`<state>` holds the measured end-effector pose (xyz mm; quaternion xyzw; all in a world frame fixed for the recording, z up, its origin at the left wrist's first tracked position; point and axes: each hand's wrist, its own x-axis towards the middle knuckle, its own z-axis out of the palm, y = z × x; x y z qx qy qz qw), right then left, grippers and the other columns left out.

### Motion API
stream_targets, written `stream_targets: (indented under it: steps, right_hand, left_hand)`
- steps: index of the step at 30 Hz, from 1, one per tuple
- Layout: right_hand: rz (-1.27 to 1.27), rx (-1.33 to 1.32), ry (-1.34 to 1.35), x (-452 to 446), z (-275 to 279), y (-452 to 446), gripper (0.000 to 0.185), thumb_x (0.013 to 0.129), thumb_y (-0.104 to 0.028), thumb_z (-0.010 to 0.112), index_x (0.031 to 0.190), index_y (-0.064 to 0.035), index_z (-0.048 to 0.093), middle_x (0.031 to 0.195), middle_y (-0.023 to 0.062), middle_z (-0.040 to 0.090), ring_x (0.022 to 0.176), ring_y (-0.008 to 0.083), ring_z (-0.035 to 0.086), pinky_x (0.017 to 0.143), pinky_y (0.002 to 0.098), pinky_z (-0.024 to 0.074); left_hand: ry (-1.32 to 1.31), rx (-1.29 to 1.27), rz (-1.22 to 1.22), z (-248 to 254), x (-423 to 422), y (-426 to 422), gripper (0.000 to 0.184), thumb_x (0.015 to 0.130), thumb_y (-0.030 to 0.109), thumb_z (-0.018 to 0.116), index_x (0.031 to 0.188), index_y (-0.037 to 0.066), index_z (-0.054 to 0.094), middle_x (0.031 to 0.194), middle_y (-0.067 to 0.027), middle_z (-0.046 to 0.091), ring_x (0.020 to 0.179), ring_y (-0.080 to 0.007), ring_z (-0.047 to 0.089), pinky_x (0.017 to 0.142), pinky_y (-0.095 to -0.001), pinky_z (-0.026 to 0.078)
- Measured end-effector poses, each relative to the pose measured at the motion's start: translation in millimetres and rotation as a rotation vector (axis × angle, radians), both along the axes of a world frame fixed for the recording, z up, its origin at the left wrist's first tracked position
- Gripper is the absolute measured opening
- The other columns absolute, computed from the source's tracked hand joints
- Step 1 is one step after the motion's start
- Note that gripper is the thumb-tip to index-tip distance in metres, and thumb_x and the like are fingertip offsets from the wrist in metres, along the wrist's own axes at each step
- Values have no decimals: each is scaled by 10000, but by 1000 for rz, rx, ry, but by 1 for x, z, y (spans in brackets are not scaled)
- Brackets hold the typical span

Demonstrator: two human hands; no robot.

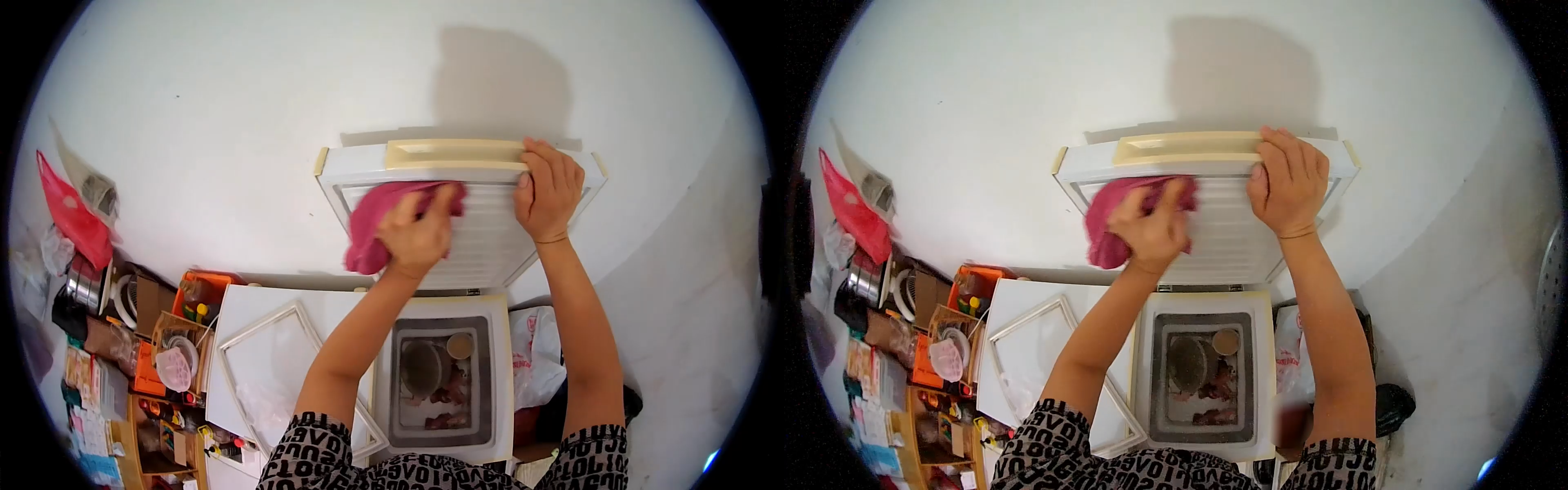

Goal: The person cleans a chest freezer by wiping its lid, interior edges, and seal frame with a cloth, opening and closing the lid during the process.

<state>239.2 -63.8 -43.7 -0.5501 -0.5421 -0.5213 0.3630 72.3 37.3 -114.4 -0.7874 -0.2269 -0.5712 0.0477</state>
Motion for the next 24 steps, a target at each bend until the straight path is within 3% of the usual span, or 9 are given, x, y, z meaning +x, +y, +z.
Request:
stream_targets:
  steps: [4,8,12,14,16,19,21,23,24]
  right_hand:
    - [-10,-16,-15,-2,0,-3,184,761,-148,533,922,-81,591,1081,39,616,968,233,582,829,349,382]
    - [3,-22,-25,1,-2,-5,193,755,-144,534,929,-83,593,1084,43,614,977,235,580,827,356,387]
    - [31,21,-29,0,-2,-5,184,748,-140,542,914,-77,593,1060,49,616,951,238,587,812,356,393]
    - [24,34,-12,-2,-2,-4,181,743,-140,546,906,-77,592,1050,48,617,945,236,591,813,354,395]
    - [15,49,11,-1,-3,-3,178,739,-141,550,899,-76,591,1039,48,617,938,235,594,814,352,397]
    - [25,63,14,-1,-3,-2,177,731,-143,552,892,-80,589,1019,46,616,933,229,597,817,352,400]
    - [47,52,3,-1,-1,-5,193,727,-147,553,905,-84,587,1018,49,611,943,225,594,823,354,401]
    - [42,33,-5,-1,-1,-6,198,728,-149,553,912,-84,585,1028,51,608,951,226,591,822,356,402]
    - [36,18,-17,0,0,-7,204,729,-152,552,920,-84,582,1037,53,605,960,227,588,822,357,403]
  left_hand:
    - [193,515,200,8,31,-21,364,725,164,600,1074,250,659,1084,-44,529,980,-194,536,802,-354,446]
    - [456,763,228,-5,11,15,423,791,173,534,1207,221,596,1197,-21,510,1129,-145,463,844,-374,455]
    - [361,778,297,-26,-44,57,340,760,195,559,1083,168,662,1154,108,600,1043,-122,516,653,-291,393]
    - [173,586,188,-31,-61,74,331,742,169,579,1059,174,673,1128,108,601,1009,-118,514,726,-312,374]
    - [110,578,156,-19,-55,62,331,730,155,593,1050,171,676,1113,117,603,1004,-118,514,752,-312,362]
    - [337,726,228,-9,-29,33,344,720,143,598,1054,174,673,1103,97,603,1029,-100,521,721,-321,395]
    - [402,639,176,-22,6,14,459,754,130,564,1204,215,597,1147,84,564,1058,-101,526,711,-349,442]
    - [528,778,264,-18,29,13,487,761,127,558,1237,230,573,1154,69,557,1071,-115,524,719,-364,451]
    - [544,731,208,-16,22,13,480,767,129,556,1238,218,572,1156,68,553,1070,-121,530,720,-369,454]
